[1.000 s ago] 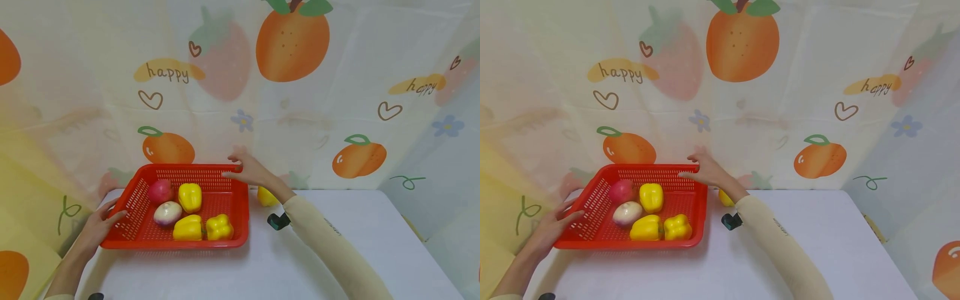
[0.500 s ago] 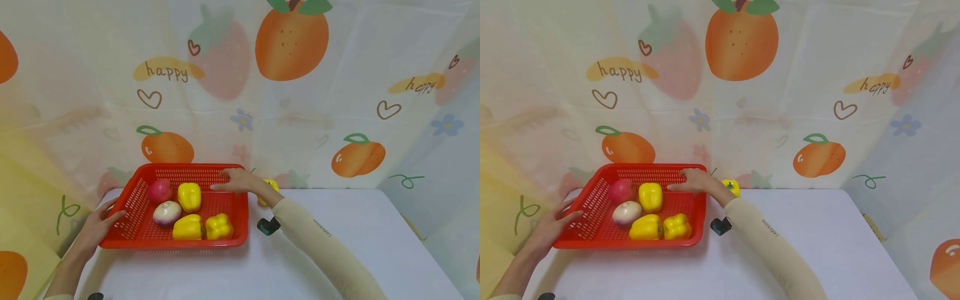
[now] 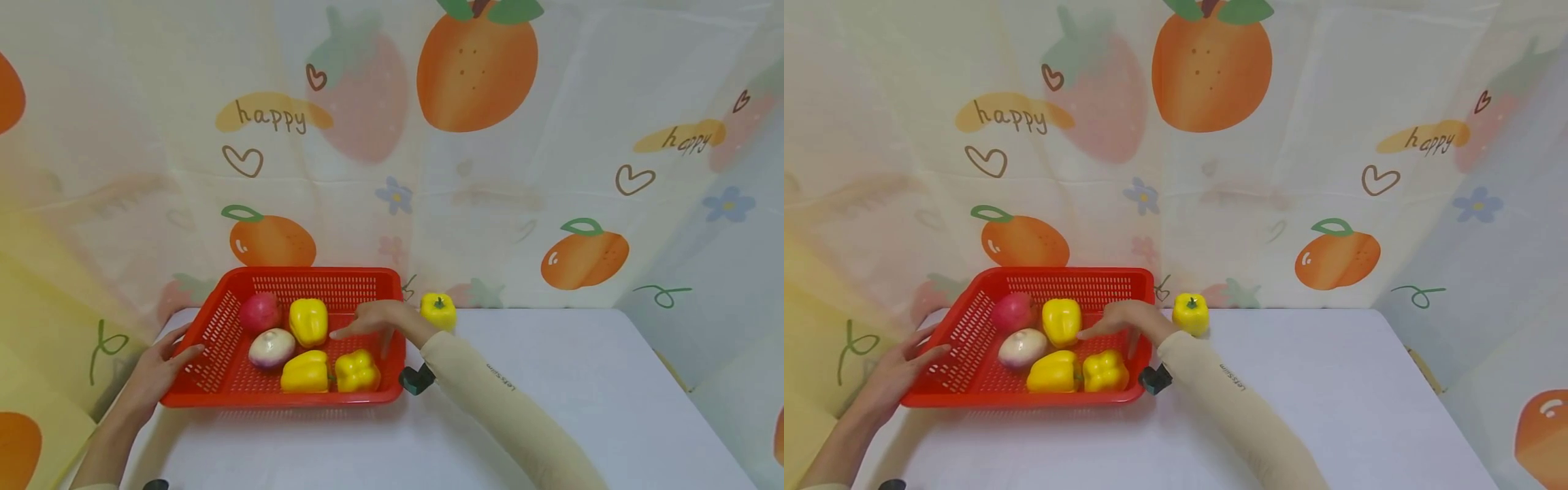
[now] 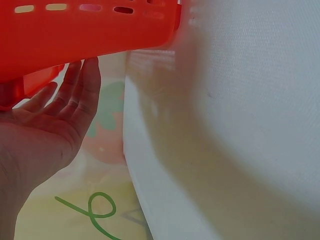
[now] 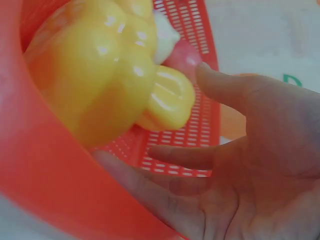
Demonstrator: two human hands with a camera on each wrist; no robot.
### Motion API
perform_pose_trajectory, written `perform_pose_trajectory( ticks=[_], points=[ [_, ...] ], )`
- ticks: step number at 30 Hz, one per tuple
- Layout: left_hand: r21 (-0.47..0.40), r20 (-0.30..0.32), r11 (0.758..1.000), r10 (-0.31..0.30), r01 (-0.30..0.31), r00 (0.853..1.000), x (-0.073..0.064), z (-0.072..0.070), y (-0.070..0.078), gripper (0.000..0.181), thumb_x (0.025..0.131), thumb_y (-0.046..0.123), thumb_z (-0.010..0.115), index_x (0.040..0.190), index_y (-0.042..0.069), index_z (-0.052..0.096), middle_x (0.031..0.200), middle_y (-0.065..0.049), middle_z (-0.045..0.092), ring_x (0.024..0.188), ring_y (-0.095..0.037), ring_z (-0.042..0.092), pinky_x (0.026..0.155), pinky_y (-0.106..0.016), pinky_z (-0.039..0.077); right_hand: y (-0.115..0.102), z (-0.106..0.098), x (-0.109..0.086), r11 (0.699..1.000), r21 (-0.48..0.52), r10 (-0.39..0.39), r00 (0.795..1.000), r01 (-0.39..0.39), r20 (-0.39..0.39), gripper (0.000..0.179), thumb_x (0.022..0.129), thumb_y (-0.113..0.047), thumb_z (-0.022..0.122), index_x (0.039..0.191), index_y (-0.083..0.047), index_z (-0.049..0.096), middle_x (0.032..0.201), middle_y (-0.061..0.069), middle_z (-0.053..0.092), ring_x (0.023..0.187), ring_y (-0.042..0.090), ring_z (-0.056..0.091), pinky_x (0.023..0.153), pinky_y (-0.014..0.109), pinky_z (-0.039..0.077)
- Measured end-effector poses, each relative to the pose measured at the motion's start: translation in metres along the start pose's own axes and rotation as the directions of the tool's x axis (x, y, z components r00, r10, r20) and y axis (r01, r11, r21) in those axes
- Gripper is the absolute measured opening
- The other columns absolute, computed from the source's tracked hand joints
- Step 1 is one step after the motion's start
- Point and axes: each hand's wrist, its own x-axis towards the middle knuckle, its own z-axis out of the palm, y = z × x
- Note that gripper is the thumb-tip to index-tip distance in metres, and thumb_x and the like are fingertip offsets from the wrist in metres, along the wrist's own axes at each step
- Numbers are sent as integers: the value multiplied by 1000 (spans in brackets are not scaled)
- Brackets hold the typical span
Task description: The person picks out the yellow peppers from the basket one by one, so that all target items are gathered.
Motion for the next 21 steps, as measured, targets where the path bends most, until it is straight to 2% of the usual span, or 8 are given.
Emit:
perform_pose_trajectory(
  ticks=[5, 11, 15, 21],
  points=[
    [-12, 4, 1000, 1, 0, 1000, 0, 1, 2, 70, 103, 35, 48, 154, -2, 18, 136, -37, 40, 78, -9, 61, 67, -28, 55, 1, 5, 4, 999, -14, 49, 998, -48, 48, 62, 82, -58, 69, 120, -10, 59, 109, 5, 59, 90, 20, 62, 68, 31, 56],
    [-7, 5, 1000, -5, 5, 1000, 1, 0, 0, 70, 103, 36, 48, 154, -2, 18, 138, -37, 38, 78, -8, 60, 67, -27, 55, -1, 9, 6, 992, -124, 35, 994, -22, 108, 60, 78, -62, 71, 111, -14, 59, 103, 0, 59, 99, 16, 53, 77, 31, 52],
    [-11, 0, 1000, 9, -9, 1000, 1, 1, 0, 69, 103, 35, 49, 153, -3, 19, 137, -36, 39, 78, -9, 61, 67, -28, 55, -2, 12, 4, 997, -63, 58, 985, -48, 164, 56, 77, -60, 73, 105, -13, 57, 100, 3, 61, 94, 19, 60, 74, 31, 56],
    [-7, -7, 1000, 0, 0, 1000, 0, 0, 0, 69, 103, 34, 48, 153, -3, 19, 137, -37, 39, 77, -9, 60, 66, -28, 55, -4, 15, 5, 997, -37, 71, 977, -65, 201, 60, 78, -61, 71, 112, -14, 57, 105, 3, 59, 97, 19, 57, 75, 32, 56]
  ],
)
